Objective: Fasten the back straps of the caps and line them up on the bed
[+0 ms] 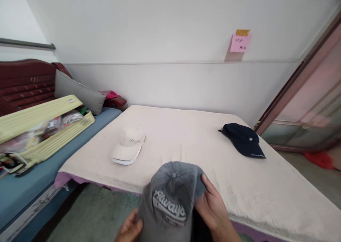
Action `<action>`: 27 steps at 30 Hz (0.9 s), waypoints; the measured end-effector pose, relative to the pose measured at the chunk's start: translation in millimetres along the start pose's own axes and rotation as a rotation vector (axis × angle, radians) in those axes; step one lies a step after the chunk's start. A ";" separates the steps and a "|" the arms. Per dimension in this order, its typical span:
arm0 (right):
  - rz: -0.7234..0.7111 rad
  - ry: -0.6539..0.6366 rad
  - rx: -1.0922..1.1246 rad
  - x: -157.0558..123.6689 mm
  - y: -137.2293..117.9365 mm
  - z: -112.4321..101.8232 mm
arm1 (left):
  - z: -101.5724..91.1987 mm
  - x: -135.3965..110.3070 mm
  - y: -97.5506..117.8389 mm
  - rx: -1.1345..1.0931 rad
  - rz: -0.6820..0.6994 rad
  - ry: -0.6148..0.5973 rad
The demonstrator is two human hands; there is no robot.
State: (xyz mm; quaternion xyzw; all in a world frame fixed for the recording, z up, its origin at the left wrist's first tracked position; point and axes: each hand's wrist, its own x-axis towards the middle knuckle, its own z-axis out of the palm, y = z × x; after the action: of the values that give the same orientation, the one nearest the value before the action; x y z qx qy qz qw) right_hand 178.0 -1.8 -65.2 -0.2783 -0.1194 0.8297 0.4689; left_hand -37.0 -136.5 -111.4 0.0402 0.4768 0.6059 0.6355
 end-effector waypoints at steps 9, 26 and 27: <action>-0.068 0.159 -0.278 22.6 22.8 -36.6 | 94.9 79.5 197.8 0.057 0.568 -0.190; -0.063 0.254 -0.398 58.4 55.9 -82.1 | 1.9 184.4 240.5 0.060 0.595 0.231; -0.069 0.260 -0.405 58.7 56.2 -81.8 | 2.3 184.0 242.8 0.059 0.608 0.217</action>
State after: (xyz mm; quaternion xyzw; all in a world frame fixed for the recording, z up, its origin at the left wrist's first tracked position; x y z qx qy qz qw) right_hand 161.2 12.7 -178.4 -0.4669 -0.2314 0.7296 0.4428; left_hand -247.9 77.2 -60.0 0.1344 0.5253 0.7546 0.3696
